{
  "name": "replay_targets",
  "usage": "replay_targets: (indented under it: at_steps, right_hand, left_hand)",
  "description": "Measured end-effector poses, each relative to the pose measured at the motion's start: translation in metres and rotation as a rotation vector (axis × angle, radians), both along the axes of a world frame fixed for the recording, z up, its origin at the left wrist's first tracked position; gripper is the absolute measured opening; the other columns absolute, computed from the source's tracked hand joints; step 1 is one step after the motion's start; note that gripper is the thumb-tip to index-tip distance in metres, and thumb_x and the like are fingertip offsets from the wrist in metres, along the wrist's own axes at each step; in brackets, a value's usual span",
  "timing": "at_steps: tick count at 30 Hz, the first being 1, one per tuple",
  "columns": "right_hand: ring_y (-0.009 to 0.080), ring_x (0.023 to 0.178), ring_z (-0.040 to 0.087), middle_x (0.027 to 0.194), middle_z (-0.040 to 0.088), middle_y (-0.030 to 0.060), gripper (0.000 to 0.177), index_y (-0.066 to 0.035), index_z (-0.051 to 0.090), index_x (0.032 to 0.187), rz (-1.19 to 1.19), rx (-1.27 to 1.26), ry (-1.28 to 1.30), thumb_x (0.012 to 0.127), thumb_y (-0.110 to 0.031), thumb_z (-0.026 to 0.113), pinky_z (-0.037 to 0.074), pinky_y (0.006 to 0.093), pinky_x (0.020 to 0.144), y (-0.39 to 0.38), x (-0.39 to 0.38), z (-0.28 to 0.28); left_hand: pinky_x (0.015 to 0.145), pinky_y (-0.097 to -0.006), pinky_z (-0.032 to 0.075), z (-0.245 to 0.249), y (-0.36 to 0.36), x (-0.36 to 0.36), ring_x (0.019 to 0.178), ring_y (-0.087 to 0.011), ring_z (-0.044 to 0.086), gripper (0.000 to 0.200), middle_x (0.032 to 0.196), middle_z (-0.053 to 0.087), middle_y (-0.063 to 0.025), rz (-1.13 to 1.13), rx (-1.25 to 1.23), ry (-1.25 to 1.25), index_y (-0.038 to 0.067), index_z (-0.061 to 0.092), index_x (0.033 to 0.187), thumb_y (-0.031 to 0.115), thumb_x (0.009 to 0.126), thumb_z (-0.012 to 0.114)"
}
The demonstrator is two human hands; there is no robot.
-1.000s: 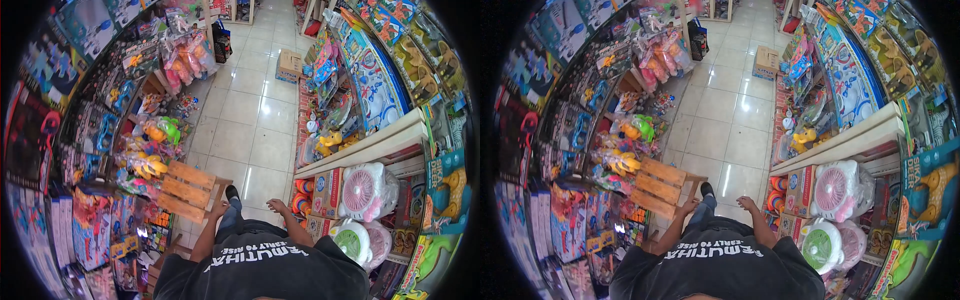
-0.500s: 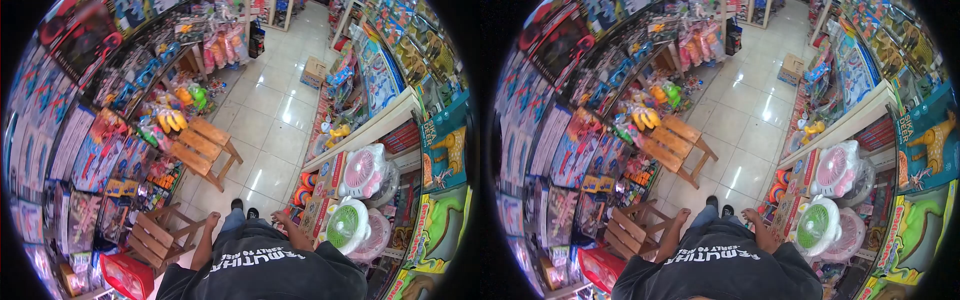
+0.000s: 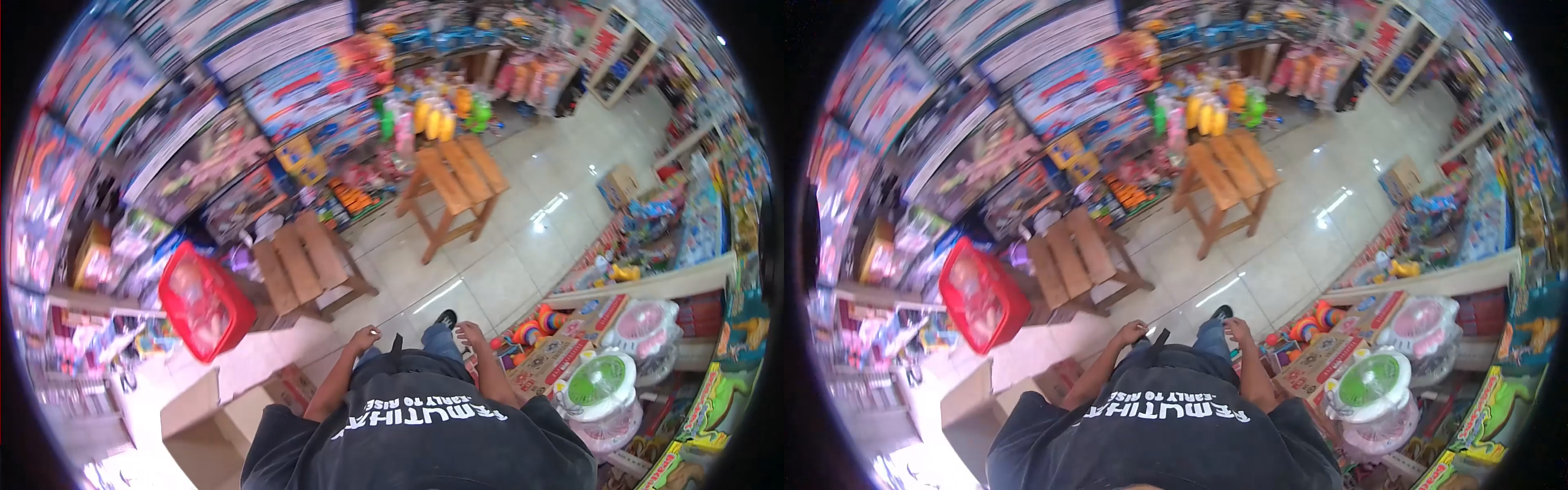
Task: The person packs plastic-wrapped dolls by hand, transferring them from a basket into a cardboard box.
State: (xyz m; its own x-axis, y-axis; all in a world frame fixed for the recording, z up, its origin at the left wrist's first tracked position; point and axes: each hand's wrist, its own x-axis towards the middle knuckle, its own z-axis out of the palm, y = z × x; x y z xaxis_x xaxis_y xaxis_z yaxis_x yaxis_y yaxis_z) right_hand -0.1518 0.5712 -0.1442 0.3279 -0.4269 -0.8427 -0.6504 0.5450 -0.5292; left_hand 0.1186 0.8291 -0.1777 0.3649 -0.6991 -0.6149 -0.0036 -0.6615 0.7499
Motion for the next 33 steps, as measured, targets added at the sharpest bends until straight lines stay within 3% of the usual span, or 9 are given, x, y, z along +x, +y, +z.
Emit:
replay_targets:
  at_steps: [3, 8, 10, 14, 17, 24, 28, 30, 33]
  right_hand:
    - [0.0121, 0.079, 0.058, 0.088, 0.061, 0.0002, 0.024, -0.015, 0.062, 0.096, 0.054, -0.040, -0.009, 0.083, -0.034, 0.054, 0.045, 0.0281, 0.064, 0.040, 0.053, 0.011]
    - [0.0104, 0.077, 0.059, 0.088, 0.063, -0.0008, 0.021, -0.015, 0.062, 0.098, 0.228, -0.082, -0.137, 0.086, -0.030, 0.053, 0.045, 0.0274, 0.062, 0.100, 0.119, 0.014]
    - [0.0103, 0.078, 0.059, 0.089, 0.063, -0.0005, 0.021, -0.015, 0.062, 0.100, 0.354, -0.083, -0.151, 0.087, -0.028, 0.050, 0.045, 0.0273, 0.063, 0.114, 0.139, 0.017]
    - [0.0114, 0.081, 0.058, 0.091, 0.063, 0.0003, 0.024, -0.013, 0.061, 0.103, 0.598, -0.077, -0.213, 0.089, -0.028, 0.048, 0.045, 0.0275, 0.067, 0.123, 0.184, 0.031]
    - [0.0085, 0.075, 0.057, 0.085, 0.062, -0.0006, 0.022, -0.011, 0.062, 0.099, 0.734, -0.102, -0.243, 0.086, -0.026, 0.053, 0.042, 0.0238, 0.059, 0.135, 0.217, 0.053]
    - [0.0109, 0.086, 0.057, 0.092, 0.062, 0.0008, 0.024, -0.009, 0.060, 0.103, 1.125, -0.124, -0.475, 0.089, -0.026, 0.052, 0.044, 0.0264, 0.071, 0.188, 0.301, 0.100]
    - [0.0109, 0.086, 0.057, 0.092, 0.061, 0.0010, 0.020, -0.006, 0.058, 0.101, 1.321, -0.156, -0.735, 0.090, -0.021, 0.051, 0.043, 0.0244, 0.075, 0.252, 0.336, 0.128]
    - [0.0094, 0.079, 0.056, 0.082, 0.061, 0.0034, 0.018, 0.000, 0.058, 0.097, 1.372, -0.191, -0.958, 0.087, -0.014, 0.053, 0.044, 0.0242, 0.073, 0.290, 0.346, 0.161]
    - [0.0195, 0.092, 0.056, 0.096, 0.058, 0.0103, 0.020, -0.001, 0.057, 0.100, 1.538, -0.281, -1.126, 0.085, -0.014, 0.055, 0.043, 0.0299, 0.079, 0.348, 0.357, 0.198]
  left_hand:
    - [0.074, -0.0328, 0.048, -0.019, 0.062, 0.015, 0.081, -0.0216, 0.062, 0.030, 0.087, 0.065, -0.0124, 0.042, -0.020, -0.017, 0.006, 0.062, 0.096, 0.030, 0.077, 0.065]
    - [0.074, -0.0325, 0.048, 0.001, 0.140, 0.011, 0.080, -0.0226, 0.063, 0.028, 0.086, 0.065, -0.0124, 0.097, 0.135, -0.086, 0.005, 0.061, 0.095, 0.027, 0.077, 0.065]
    - [0.076, -0.0307, 0.048, 0.017, 0.155, 0.009, 0.084, -0.0209, 0.062, 0.027, 0.086, 0.065, -0.0130, 0.222, 0.024, -0.083, 0.002, 0.059, 0.101, 0.017, 0.078, 0.060]
    - [0.074, -0.0333, 0.047, 0.044, 0.167, -0.002, 0.082, -0.0229, 0.061, 0.031, 0.084, 0.063, -0.0124, 0.484, -0.141, -0.214, 0.003, 0.058, 0.098, 0.028, 0.080, 0.063]
    - [0.074, -0.0327, 0.047, 0.094, 0.161, -0.009, 0.083, -0.0238, 0.061, 0.024, 0.089, 0.061, -0.0127, 0.658, -0.232, -0.303, 0.002, 0.056, 0.100, 0.020, 0.084, 0.058]
    - [0.077, -0.0332, 0.047, 0.244, 0.164, -0.025, 0.090, -0.0262, 0.060, 0.021, 0.098, 0.058, -0.0139, 0.974, -0.372, -0.547, 0.001, 0.053, 0.105, 0.007, 0.085, 0.054]
    - [0.080, -0.0334, 0.046, 0.299, 0.197, -0.046, 0.094, -0.0276, 0.059, 0.022, 0.100, 0.058, -0.0143, 1.156, -0.302, -0.727, 0.001, 0.054, 0.104, 0.004, 0.083, 0.054]
    - [0.082, -0.0341, 0.045, 0.311, 0.219, -0.065, 0.096, -0.0297, 0.057, 0.021, 0.101, 0.058, -0.0147, 1.305, -0.146, -0.966, 0.001, 0.055, 0.103, 0.003, 0.082, 0.054]
    - [0.088, -0.0356, 0.041, 0.316, 0.253, -0.097, 0.101, -0.0301, 0.054, 0.024, 0.103, 0.057, -0.0153, 1.510, 0.043, -1.113, 0.000, 0.055, 0.102, 0.001, 0.078, 0.055]
